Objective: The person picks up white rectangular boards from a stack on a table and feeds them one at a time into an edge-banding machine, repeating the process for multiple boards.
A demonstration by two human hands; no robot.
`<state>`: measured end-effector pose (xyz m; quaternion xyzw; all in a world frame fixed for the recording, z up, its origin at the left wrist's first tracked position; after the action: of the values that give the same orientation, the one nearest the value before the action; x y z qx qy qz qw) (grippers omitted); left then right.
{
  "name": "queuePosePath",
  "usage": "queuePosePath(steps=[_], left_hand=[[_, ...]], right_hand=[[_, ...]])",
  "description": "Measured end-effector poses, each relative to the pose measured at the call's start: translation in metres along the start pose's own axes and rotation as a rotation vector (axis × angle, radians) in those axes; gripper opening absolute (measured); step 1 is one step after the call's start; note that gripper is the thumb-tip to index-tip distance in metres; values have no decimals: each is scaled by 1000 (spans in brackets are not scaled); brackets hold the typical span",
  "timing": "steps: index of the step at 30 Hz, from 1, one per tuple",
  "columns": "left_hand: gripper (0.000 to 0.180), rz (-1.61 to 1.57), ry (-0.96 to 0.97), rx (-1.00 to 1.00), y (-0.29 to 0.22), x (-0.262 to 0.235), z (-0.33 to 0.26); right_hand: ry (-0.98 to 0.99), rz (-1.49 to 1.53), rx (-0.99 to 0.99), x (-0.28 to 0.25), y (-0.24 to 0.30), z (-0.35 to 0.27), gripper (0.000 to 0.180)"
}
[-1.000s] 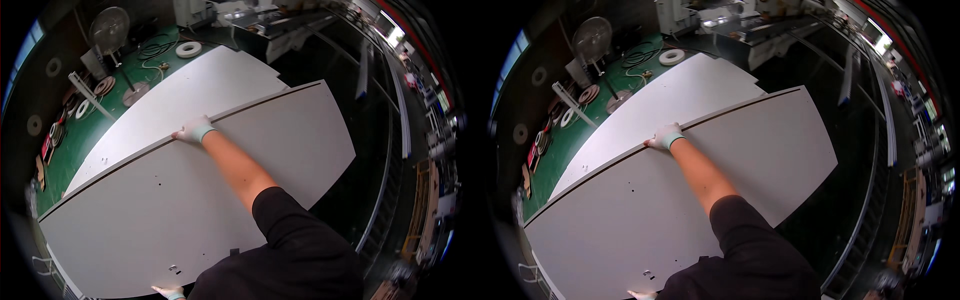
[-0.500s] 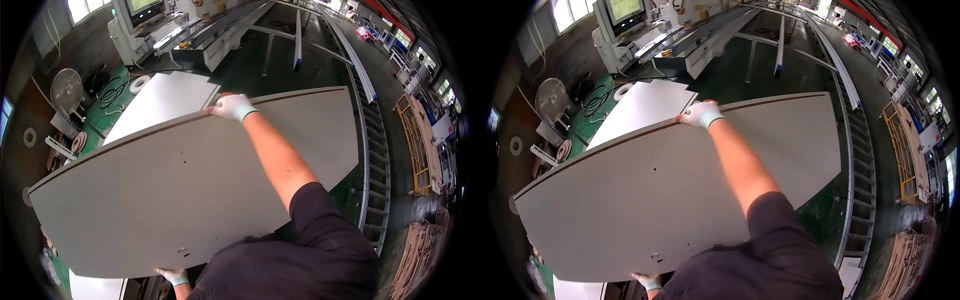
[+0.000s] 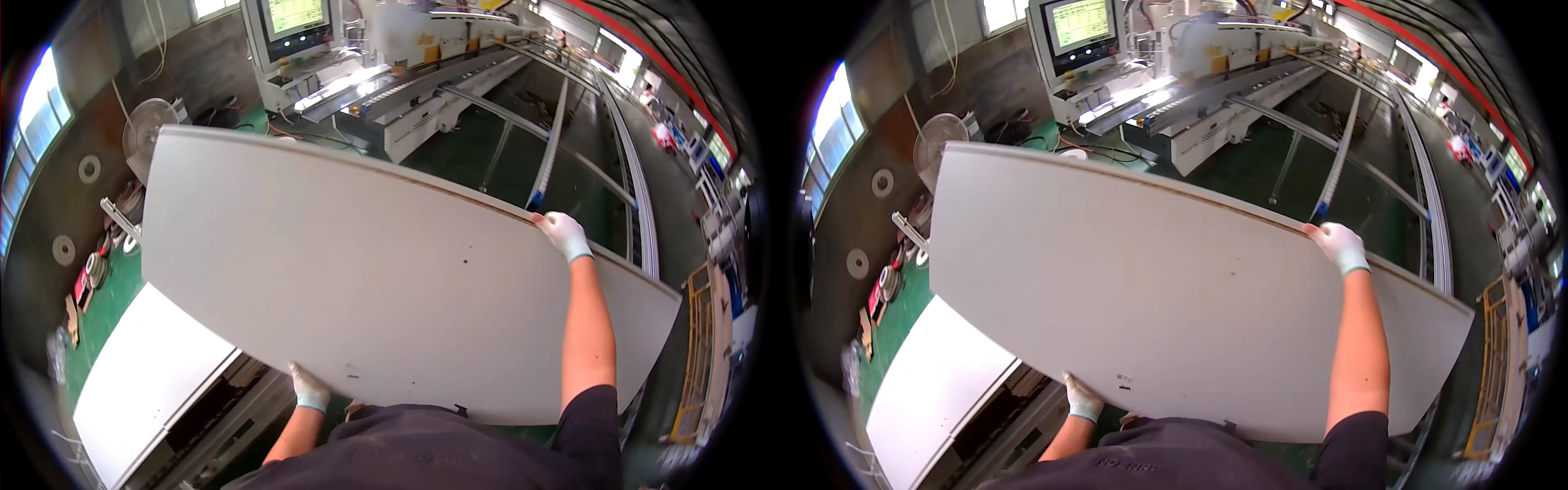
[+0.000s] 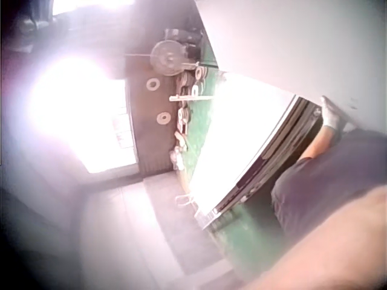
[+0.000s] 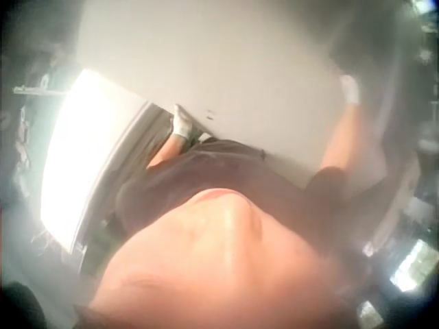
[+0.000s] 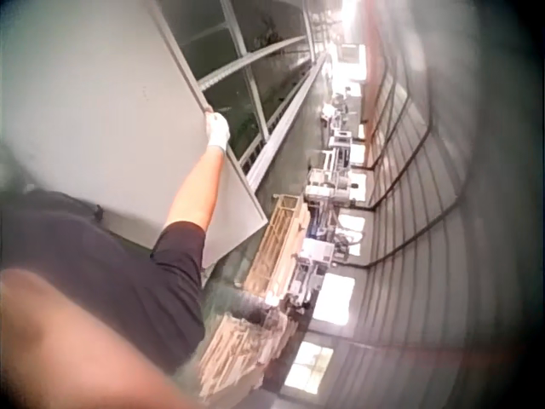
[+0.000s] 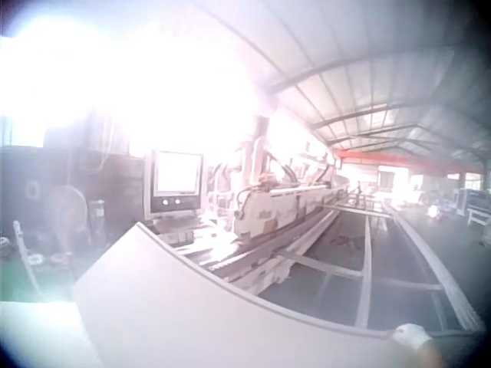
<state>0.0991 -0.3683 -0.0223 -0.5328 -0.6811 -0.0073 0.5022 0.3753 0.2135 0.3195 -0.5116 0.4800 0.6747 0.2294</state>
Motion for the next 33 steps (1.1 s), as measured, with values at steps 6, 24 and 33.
queuePosePath(steps=[6,24,33], left_hand=[[79,22,54,21,64,99,139],[69,292,-195,-88,228,373,283],[52,252,-289,-203,289,420,347]], right_hand=[[-77,80,42,-35,-86,136,68],[53,217,153,-31,-374,447,52],[81,-37,319,-10,-445,527,67]])
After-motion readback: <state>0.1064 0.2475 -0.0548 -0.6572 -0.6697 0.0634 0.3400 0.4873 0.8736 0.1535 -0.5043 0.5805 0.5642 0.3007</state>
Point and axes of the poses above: each hand's wrist, its own z-axis towards the middle knuckle, its own x-axis out of the palm, y = z × x, the point moved 8 cm from there along z, towards the middle knuckle, and after that the axes turned 12 degrees about z, right-handed, at the moved point
